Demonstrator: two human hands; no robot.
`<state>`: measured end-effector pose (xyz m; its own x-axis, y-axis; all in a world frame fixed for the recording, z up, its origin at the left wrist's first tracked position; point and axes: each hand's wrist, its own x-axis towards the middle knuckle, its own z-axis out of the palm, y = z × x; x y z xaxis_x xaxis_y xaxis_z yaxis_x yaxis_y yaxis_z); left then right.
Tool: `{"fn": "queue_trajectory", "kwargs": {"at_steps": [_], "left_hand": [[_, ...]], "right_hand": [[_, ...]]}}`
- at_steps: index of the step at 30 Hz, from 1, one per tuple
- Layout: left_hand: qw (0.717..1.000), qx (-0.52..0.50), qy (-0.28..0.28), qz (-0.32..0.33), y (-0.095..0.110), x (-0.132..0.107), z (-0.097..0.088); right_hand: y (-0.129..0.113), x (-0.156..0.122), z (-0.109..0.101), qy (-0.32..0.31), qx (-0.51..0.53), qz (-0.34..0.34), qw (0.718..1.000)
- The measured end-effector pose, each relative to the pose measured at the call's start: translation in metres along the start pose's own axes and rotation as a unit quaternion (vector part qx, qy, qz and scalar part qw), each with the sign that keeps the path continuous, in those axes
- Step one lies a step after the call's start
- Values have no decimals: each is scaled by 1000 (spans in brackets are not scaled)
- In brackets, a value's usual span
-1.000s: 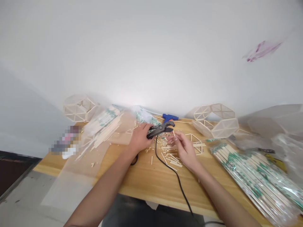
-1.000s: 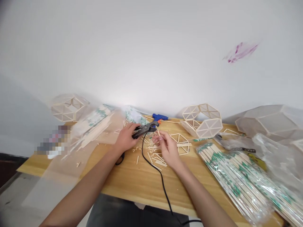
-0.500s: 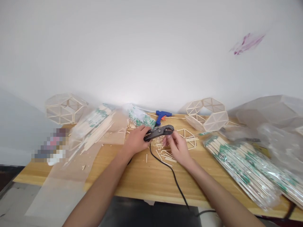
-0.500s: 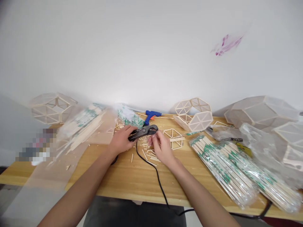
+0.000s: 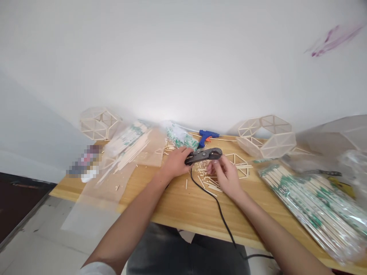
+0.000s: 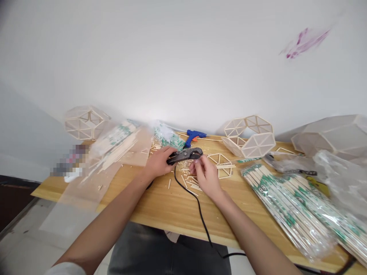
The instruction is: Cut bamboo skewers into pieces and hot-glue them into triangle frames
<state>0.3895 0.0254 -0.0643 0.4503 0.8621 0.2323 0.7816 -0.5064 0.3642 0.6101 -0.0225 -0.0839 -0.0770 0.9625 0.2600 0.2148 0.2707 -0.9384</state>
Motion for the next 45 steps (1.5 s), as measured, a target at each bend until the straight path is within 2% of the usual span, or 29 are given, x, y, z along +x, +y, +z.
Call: {"fn": "queue_trajectory", "kwargs": {"at_steps": [15, 18, 21, 25, 33, 40, 45], "left_hand": [[1000, -16, 9, -6, -6, 0, -1], [996, -40, 51, -57, -7, 0, -3], [981, -92, 123, -120, -7, -1, -6], [963, -135, 185, -139, -7, -2, -10], [971, -117, 167, -125, -14, -2, -8], [980, -109, 136, -99, -16, -2, -4], [983, -106, 121, -88, -16, -2, -2]], "right_hand": [[-2, 0, 0, 9, 15, 27, 999], [3, 2, -2, 60, -19, 17, 998], [5, 7, -8, 111, -63, -24, 992], [7, 12, -17, 155, -100, -41, 982], [5, 13, -18, 117, 39, 50, 991], [1, 12, -17, 93, 62, 64, 992], [6, 10, -12, 93, 44, 43, 994]]}}
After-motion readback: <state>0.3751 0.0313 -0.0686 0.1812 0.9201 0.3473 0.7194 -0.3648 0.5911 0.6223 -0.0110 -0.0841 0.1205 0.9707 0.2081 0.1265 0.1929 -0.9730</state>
